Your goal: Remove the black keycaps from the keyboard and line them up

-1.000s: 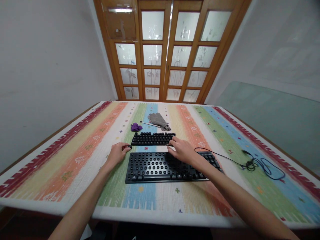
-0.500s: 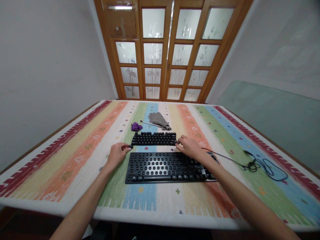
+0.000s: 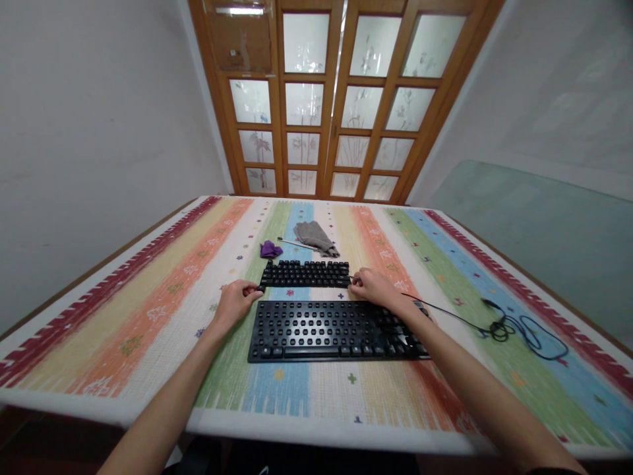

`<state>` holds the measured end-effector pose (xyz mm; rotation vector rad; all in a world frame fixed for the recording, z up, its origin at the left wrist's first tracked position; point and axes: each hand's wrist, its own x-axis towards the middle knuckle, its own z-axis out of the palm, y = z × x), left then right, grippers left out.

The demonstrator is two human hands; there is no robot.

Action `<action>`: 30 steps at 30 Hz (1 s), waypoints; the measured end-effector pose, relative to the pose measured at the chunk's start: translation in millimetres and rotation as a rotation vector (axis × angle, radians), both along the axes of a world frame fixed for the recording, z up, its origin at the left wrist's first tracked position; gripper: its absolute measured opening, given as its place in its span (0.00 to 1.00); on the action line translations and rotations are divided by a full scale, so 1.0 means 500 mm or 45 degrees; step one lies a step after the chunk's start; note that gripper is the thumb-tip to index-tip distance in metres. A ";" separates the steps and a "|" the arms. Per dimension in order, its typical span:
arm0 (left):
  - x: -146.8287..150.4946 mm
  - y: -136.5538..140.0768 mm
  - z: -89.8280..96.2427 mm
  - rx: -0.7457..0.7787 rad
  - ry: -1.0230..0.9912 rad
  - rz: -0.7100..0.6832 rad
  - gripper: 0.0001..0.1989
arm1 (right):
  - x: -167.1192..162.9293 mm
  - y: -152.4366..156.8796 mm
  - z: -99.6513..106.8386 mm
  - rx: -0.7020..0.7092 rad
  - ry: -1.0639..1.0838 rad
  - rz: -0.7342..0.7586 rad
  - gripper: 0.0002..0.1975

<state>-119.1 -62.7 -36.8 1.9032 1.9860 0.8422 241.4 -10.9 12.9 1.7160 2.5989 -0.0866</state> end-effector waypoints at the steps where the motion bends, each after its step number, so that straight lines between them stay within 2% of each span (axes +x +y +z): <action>1: 0.000 0.000 0.001 0.000 -0.005 -0.002 0.12 | 0.000 0.002 -0.001 -0.004 0.000 -0.002 0.12; 30: 0.006 -0.010 0.014 0.009 -0.046 -0.014 0.10 | -0.008 0.012 -0.016 0.010 0.006 -0.097 0.17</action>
